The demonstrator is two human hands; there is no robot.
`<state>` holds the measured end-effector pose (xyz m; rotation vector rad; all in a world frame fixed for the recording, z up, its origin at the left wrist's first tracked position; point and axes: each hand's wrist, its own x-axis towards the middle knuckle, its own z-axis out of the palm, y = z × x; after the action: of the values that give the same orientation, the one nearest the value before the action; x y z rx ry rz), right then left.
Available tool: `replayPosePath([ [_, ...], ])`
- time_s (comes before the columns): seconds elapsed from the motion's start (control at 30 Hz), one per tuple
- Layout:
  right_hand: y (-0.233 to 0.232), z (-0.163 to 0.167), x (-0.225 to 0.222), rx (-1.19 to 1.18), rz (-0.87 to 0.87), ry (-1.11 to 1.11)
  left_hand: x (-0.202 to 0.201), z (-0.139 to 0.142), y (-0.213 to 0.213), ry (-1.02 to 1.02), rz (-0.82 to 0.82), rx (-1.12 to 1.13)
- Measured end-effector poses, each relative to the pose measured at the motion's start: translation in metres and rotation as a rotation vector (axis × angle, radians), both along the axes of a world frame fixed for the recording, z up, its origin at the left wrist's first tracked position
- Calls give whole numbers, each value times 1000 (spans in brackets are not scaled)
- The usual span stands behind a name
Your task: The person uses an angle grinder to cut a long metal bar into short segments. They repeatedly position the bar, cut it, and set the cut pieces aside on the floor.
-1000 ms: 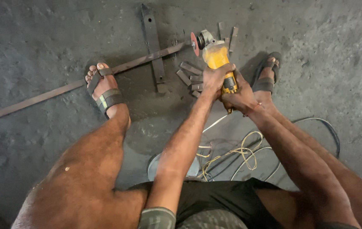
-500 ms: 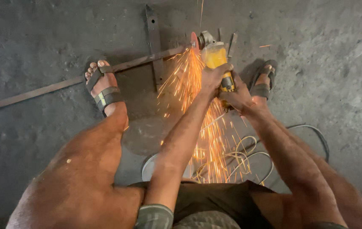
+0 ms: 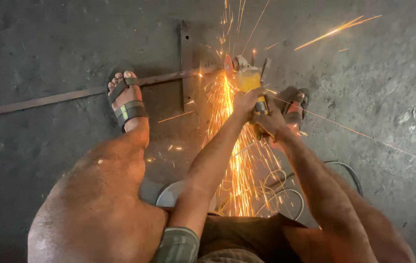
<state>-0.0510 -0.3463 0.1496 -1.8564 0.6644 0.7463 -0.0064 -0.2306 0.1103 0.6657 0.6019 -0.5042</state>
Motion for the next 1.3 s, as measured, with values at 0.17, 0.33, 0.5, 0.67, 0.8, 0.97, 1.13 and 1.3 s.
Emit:
replayPosePath([
  [0.17, 3, 8, -10, 9, -8, -14, -7, -9, -5, 272, -231, 159],
  [0.33, 6, 7, 0, 32, 69, -87, 2, -4, -3, 150, -50, -109],
  [0.5, -1, -11, 20, -52, 69, -16, 26, 8, 15, 91, -279, 333],
  [0.67, -9, -23, 22, 177, 43, -95, 25, 14, 15, 46, -57, 87],
  [0.8, -17, -22, 1, 180, 25, -74, 4, 14, 8, -31, 71, -73],
  [0.97, -17, -15, -15, 49, 4, -22, -5, 11, 7, 78, -55, -188],
  [1.13, -17, -20, 0, -11, -10, 49, 8, 11, 6, 172, -75, 35],
  [1.3, -11, -23, 18, -18, 2, 55, 17, 14, 14, 76, 0, -173],
])
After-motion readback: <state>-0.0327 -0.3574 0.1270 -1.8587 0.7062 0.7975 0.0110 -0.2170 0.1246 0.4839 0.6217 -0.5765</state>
